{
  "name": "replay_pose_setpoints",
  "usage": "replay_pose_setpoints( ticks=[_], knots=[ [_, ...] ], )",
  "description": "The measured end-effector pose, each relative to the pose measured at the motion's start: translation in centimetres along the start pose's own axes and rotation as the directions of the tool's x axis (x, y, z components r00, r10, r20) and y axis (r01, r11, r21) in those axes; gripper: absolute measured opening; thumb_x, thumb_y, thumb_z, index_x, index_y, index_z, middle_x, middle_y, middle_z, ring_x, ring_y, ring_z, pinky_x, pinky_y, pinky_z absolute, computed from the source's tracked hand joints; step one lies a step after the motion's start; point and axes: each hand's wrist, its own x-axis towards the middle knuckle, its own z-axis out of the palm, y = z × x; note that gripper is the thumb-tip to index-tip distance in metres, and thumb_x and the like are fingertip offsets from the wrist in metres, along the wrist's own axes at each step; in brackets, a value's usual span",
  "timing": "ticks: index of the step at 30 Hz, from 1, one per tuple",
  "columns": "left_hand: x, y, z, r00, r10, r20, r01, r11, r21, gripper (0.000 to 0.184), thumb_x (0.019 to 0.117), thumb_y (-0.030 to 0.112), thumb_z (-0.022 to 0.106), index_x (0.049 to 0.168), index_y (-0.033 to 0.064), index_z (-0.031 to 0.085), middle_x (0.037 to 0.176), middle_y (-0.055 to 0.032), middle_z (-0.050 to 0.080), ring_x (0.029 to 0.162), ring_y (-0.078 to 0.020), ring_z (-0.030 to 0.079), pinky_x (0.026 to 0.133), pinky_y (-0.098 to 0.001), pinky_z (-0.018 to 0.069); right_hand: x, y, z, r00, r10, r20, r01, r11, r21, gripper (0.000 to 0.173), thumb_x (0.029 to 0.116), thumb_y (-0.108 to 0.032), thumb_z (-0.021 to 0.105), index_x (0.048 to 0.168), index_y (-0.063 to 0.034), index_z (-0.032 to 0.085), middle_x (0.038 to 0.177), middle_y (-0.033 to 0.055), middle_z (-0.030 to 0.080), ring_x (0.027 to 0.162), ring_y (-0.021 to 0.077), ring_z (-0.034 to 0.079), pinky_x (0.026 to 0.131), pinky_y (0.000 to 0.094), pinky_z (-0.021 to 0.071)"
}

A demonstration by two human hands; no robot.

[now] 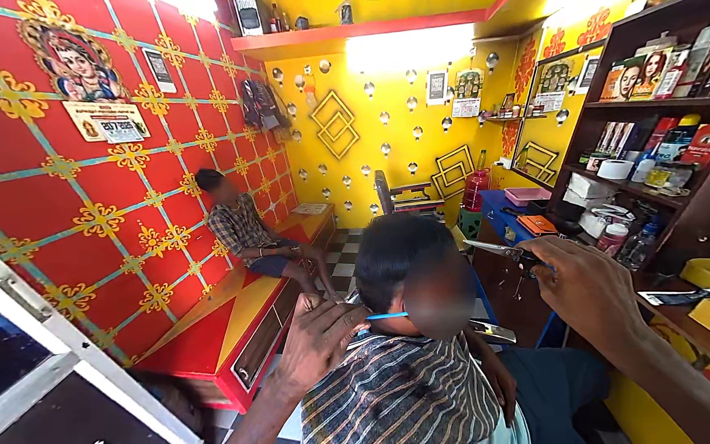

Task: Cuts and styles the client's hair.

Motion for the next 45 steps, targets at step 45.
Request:
replay_pose_setpoints(
  ticks=[45],
  knots=[
    [5.0,3.6,1.0,0.897,-0.335,0.288,0.284,0.937,0.206,0.029,0.1007,0.034,0.052,0.107,0.0264,0.079,0.081,0.0121,0.073,0.07,-0.0063,0.066,0.071,-0.0412,0.0505,-3.9,4.6,8.7,0.974,0.217,0.069,-0.223,0.969,0.103,0.039,0.0836,0.006,0.076,0.119,-0.0081,0.071,0.119,0.0124,0.071,0.107,0.0343,0.069,0.099,0.0592,0.0493]
  ],
)
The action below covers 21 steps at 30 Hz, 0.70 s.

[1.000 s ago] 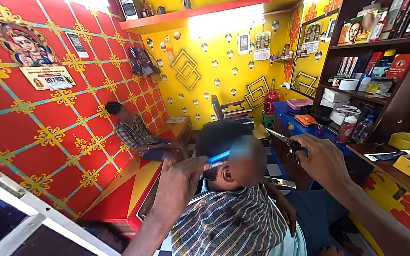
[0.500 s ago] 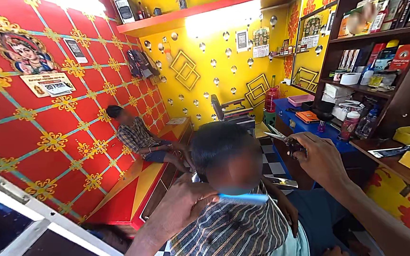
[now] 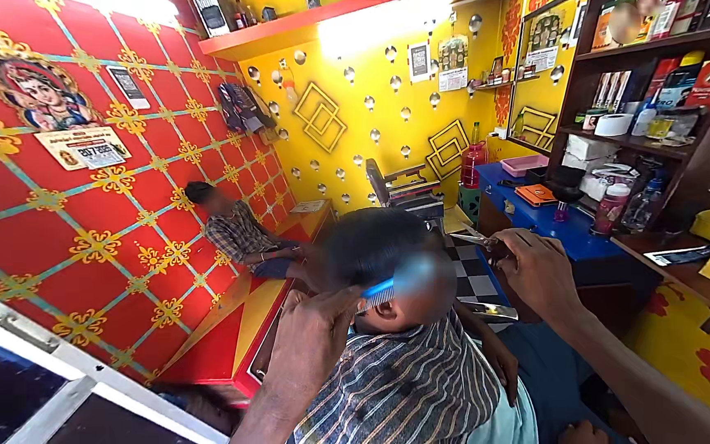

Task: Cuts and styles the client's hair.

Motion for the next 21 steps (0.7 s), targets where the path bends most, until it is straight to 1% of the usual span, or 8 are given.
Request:
replay_pose_setpoints(
  ticks=[3,6,8,9,11,14,17,21],
  knots=[
    [-1.2,-0.1,0.3,0.998,-0.003,0.058,0.005,1.0,-0.025,0.031,0.1028,0.038,0.05,0.106,0.0278,0.079,0.081,0.0129,0.074,0.07,-0.0043,0.066,0.074,-0.0407,0.0506,0.0,0.1,0.7,0.996,-0.068,-0.066,0.066,0.997,-0.029,0.032,0.0867,0.009,0.07,0.114,-0.0069,0.072,0.115,0.0126,0.073,0.104,0.0334,0.07,0.099,0.0574,0.0491],
    [-2.9,-0.4,0.0,0.974,0.076,0.215,-0.035,0.982,-0.188,0.034,0.1052,0.043,0.047,0.109,0.0281,0.078,0.085,0.0117,0.074,0.072,-0.0058,0.068,0.074,-0.042,0.0531,0.0,-0.7,0.8,0.996,-0.059,-0.068,0.056,0.998,-0.04,0.028,0.091,0.004,0.068,0.115,-0.009,0.072,0.118,0.0099,0.072,0.108,0.0302,0.07,0.099,0.0544,0.0489],
    [-4.5,-0.7,-0.3,0.937,0.149,0.317,-0.041,0.946,-0.323,0.036,0.1059,0.045,0.048,0.113,0.0259,0.077,0.087,0.0089,0.075,0.074,-0.0083,0.069,0.077,-0.0458,0.0531,0.5,-4.1,-1.4,0.96,0.27,0.078,-0.274,0.96,0.05,0.008,0.0926,-0.002,0.07,0.097,-0.006,0.075,0.092,0.0093,0.073,0.086,0.0236,0.069,0.081,0.0451,0.0539],
    [-5.3,-0.8,-0.3,0.919,0.18,0.351,-0.04,0.928,-0.369,0.036,0.1059,0.045,0.048,0.113,0.0254,0.077,0.088,0.0083,0.076,0.075,-0.0085,0.069,0.078,-0.0458,0.0537,1.2,-5.6,-2.5,0.874,0.438,0.209,-0.461,0.884,0.077,0.006,0.0937,-0.004,0.069,0.096,-0.0005,0.074,0.086,0.0157,0.07,0.08,0.0278,0.067,0.076,0.047,0.0535],
    [-6.8,-0.6,-0.6,0.887,0.212,0.41,0.0,0.888,-0.459,0.031,0.1059,0.039,0.052,0.113,0.0212,0.077,0.087,0.005,0.076,0.073,-0.0098,0.07,0.077,-0.0457,0.054,1.9,-6.6,-3.1,0.749,0.575,0.329,-0.626,0.777,0.069,0.01,0.0947,-0.006,0.069,0.098,0.0033,0.073,0.086,0.022,0.069,0.078,0.0326,0.065,0.075,0.049,0.0527],
    [-9.0,-0.5,-0.8,0.868,0.179,0.463,0.127,0.822,-0.555,0.026,0.1056,0.029,0.057,0.115,0.0139,0.076,0.088,0.0003,0.077,0.076,-0.0107,0.071,0.082,-0.0456,0.0531,2.1,-6.6,-2.6,0.682,0.624,0.383,-0.66,0.75,-0.048,0.012,0.0952,-0.005,0.067,0.103,0.0021,0.074,0.095,0.0217,0.071,0.087,0.0313,0.068,0.08,0.0446,0.0533],
    [-11.1,-0.5,-0.7,0.878,0.088,0.471,0.238,0.773,-0.588,0.025,0.1042,0.024,0.06,0.115,0.0085,0.077,0.091,-0.0038,0.078,0.079,-0.0122,0.072,0.084,-0.0449,0.0545,2.1,-6.7,-2.2,0.597,0.662,0.453,-0.673,0.721,-0.166,0.02,0.0975,-0.001,0.064,0.115,0.0076,0.069,0.115,0.0295,0.068,0.112,0.0414,0.064,0.099,0.0513,0.0479],
    [-13.4,-0.7,-0.6,0.874,0.014,0.486,0.33,0.716,-0.615,0.024,0.1034,0.02,0.061,0.114,0.0025,0.075,0.093,-0.009,0.077,0.08,-0.015,0.073,0.082,-0.0445,0.0571,2.3,-7.1,-1.8,0.585,0.671,0.455,-0.674,0.714,-0.187,0.022,0.0967,0.002,0.063,0.117,0.0087,0.068,0.119,0.0305,0.066,0.115,0.0433,0.063,0.1,0.0518,0.0473]
  ],
)
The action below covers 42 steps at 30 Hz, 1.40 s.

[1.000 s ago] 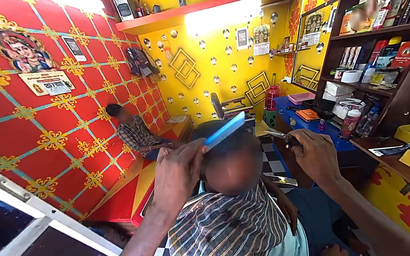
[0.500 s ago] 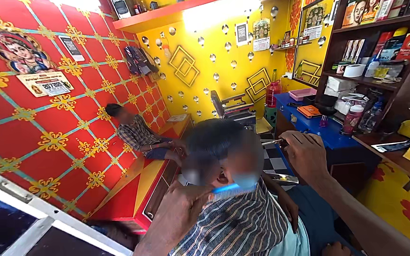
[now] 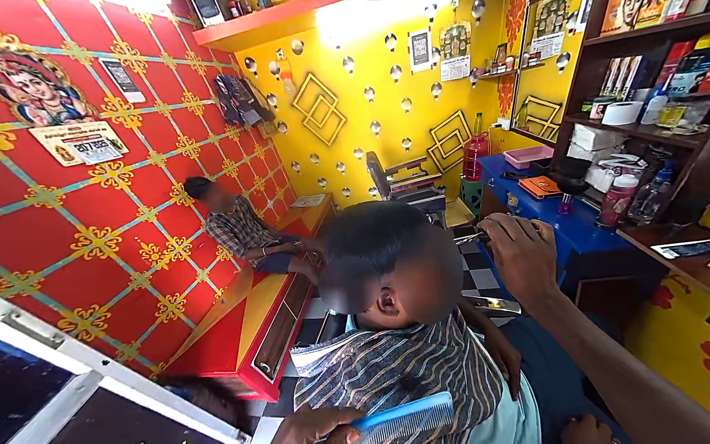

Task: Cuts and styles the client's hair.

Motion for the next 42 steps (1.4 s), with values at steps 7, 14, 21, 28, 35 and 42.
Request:
replay_pose_setpoints(
  ticks=[7,14,21,28,35,42],
  knots=[
    [-1.4,-0.8,0.6,0.997,-0.074,0.004,0.074,0.997,-0.021,0.025,0.1036,0.019,0.061,0.115,0.0023,0.075,0.095,-0.0103,0.077,0.082,-0.0182,0.073,0.082,-0.0485,0.0563,-0.3,-0.3,0.2,0.995,-0.074,-0.061,0.077,0.996,0.034,0.017,0.0934,0.005,0.064,0.11,0.0071,0.071,0.107,0.0288,0.069,0.104,0.0422,0.067,0.092,0.0521,0.0517],
    [-1.2,-0.4,1.2,0.998,-0.061,0.006,0.062,0.996,-0.064,0.025,0.1034,0.016,0.061,0.115,-0.001,0.074,0.096,-0.013,0.077,0.084,-0.0174,0.073,0.084,-0.042,0.0588,-0.9,-0.6,0.6,0.971,-0.193,-0.14,0.224,0.939,0.26,0.01,0.0929,0.007,0.065,0.1,0.0117,0.071,0.091,0.0263,0.07,0.085,0.0339,0.068,0.079,0.0443,0.0544],
    [-1.0,-0.5,1.7,0.999,-0.042,0.009,0.042,0.997,-0.07,0.024,0.1033,0.017,0.061,0.114,-0.0002,0.074,0.096,-0.0118,0.077,0.083,-0.0166,0.074,0.083,-0.0415,0.0598,-1.0,-0.8,1.0,0.924,-0.33,-0.191,0.377,0.721,0.581,0.02,0.1016,-0.001,0.054,0.095,0.0112,0.068,0.077,0.0151,0.066,0.07,0.0158,0.066,0.067,0.0272,0.0543],
    [-1.4,-0.8,1.8,0.999,-0.049,-0.013,0.048,0.997,-0.062,0.024,0.1027,0.018,0.062,0.113,0.0009,0.075,0.096,-0.0111,0.077,0.084,-0.0153,0.074,0.083,-0.0391,0.0601,-1.2,0.2,0.4,0.883,-0.358,-0.304,0.468,0.625,0.624,0.027,0.1017,-0.006,0.052,0.082,0.0055,0.067,0.061,0.0059,0.06,0.055,0.0074,0.061,0.052,0.0189,0.0483],
    [-1.6,-0.6,1.9,0.998,-0.066,-0.007,0.065,0.995,-0.079,0.024,0.1026,0.019,0.063,0.114,0.0014,0.075,0.095,-0.0107,0.077,0.084,-0.0158,0.074,0.083,-0.0404,0.0602,-1.5,0.1,0.0,0.907,-0.278,-0.317,0.396,0.819,0.415,0.018,0.0984,-0.002,0.058,0.088,0.0077,0.068,0.067,0.0121,0.062,0.059,0.0115,0.06,0.056,0.024,0.0482],
    [-1.6,-1.0,2.2,0.997,-0.075,0.013,0.075,0.995,-0.061,0.025,0.1032,0.02,0.061,0.115,0.0023,0.075,0.096,-0.0108,0.077,0.084,-0.0174,0.074,0.084,-0.0443,0.0592,-1.7,-0.5,0.5,0.913,-0.259,-0.315,0.322,0.932,0.165,0.015,0.0987,-0.004,0.061,0.092,0.0047,0.072,0.074,0.0189,0.067,0.066,0.0248,0.067,0.061,0.0371,0.0535]
  ],
)
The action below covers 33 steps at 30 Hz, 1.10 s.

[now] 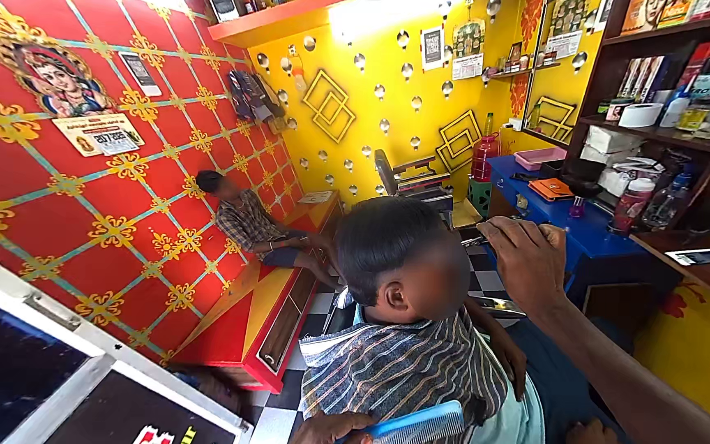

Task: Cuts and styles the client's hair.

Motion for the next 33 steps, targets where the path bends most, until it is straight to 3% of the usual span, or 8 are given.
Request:
replay_pose_setpoints(
  ticks=[6,9,12,17,20,25,30,33],
  knots=[
    [-0.01,-0.24,0.18,1.0,0.002,0.016,-0.002,1.0,-0.012,0.026,0.1037,0.021,0.061,0.115,0.0021,0.075,0.096,-0.0104,0.077,0.084,-0.0169,0.074,0.084,-0.0436,0.0592,0.13,-0.36,0.45,0.999,0.033,0.014,-0.033,0.999,-0.013,0.013,0.097,-0.009,0.065,0.091,-0.0005,0.073,0.075,0.0147,0.067,0.066,0.0203,0.066,0.061,0.0334,0.0534],
    [-0.02,-0.26,0.08,1.0,0.0,0.026,0.0,1.0,-0.013,0.026,0.104,0.021,0.061,0.115,0.0031,0.075,0.095,-0.0097,0.077,0.084,-0.0166,0.073,0.083,-0.0439,0.0587,0.16,-0.44,0.46,0.999,0.018,0.048,-0.017,1.0,-0.023,0.011,0.0955,-0.007,0.067,0.093,0.0007,0.074,0.077,0.0177,0.069,0.07,0.0268,0.068,0.065,0.0412,0.0544],
    [-0.01,-0.31,0.05,1.0,-0.008,0.027,0.008,1.0,-0.012,0.026,0.1042,0.022,0.06,0.115,0.0033,0.075,0.094,-0.0095,0.077,0.083,-0.0168,0.073,0.083,-0.0441,0.059,0.02,-0.45,0.61,0.999,-0.032,0.043,0.03,0.998,0.047,0.014,0.0982,-0.009,0.065,0.094,0.0031,0.072,0.076,0.0165,0.066,0.067,0.0226,0.065,0.062,0.0358,0.053],
    [-0.11,-0.5,0.2,1.0,-0.007,0.022,0.007,1.0,-0.009,0.025,0.1039,0.021,0.061,0.115,0.0037,0.075,0.095,-0.0096,0.077,0.083,-0.0176,0.073,0.082,-0.0457,0.0582,0.0,-0.47,0.64,0.998,-0.057,-0.005,0.056,0.996,-0.071,0.012,0.0959,-0.012,0.068,0.091,-0.0026,0.074,0.078,0.0164,0.069,0.07,0.0267,0.068,0.064,0.0403,0.0537],
    [-0.12,-0.6,0.24,1.0,-0.001,0.019,0.001,1.0,-0.006,0.025,0.1039,0.022,0.061,0.115,0.0043,0.075,0.096,-0.0091,0.077,0.084,-0.0172,0.073,0.083,-0.0454,0.0581,-0.26,-0.19,0.29,0.993,-0.107,-0.039,0.108,0.994,0.003,0.013,0.097,-0.013,0.068,0.091,-0.0023,0.073,0.077,0.0162,0.068,0.068,0.026,0.067,0.064,0.0419,0.0527],
    [-0.1,-0.57,0.31,1.0,0.01,0.01,-0.01,1.0,-0.004,0.026,0.104,0.022,0.061,0.114,0.0041,0.075,0.096,-0.0091,0.077,0.084,-0.0163,0.074,0.084,-0.044,0.0587,-0.44,-0.06,-0.06,0.97,-0.192,-0.151,0.24,0.869,0.434,0.019,0.0939,-0.01,0.062,0.077,-0.0015,0.067,0.059,0.0016,0.054,0.051,0.0069,0.053,0.049,0.023,0.0441],
    [0.02,-0.66,0.39,1.0,0.007,0.023,-0.006,1.0,-0.011,0.027,0.1048,0.025,0.059,0.115,0.0048,0.075,0.094,-0.0083,0.077,0.083,-0.0168,0.073,0.081,-0.0449,0.0584,-0.33,-0.49,-0.18,0.974,-0.165,-0.156,0.205,0.934,0.294,0.016,0.096,-0.01,0.065,0.085,-0.0006,0.071,0.066,0.0083,0.06,0.056,0.0122,0.056,0.055,0.0281,0.0467],
    [0.05,-0.79,0.48,1.0,0.002,0.023,-0.002,1.0,-0.017,0.028,0.1047,0.026,0.059,0.115,0.0053,0.075,0.094,-0.008,0.077,0.083,-0.0164,0.073,0.082,-0.0445,0.0585,-0.44,-0.64,0.06,0.96,-0.206,-0.191,0.259,0.914,0.314,0.017,0.0947,-0.01,0.065,0.08,-0.0014,0.07,0.062,0.0048,0.058,0.053,0.0082,0.054,0.051,0.0234,0.0448]
  ],
)
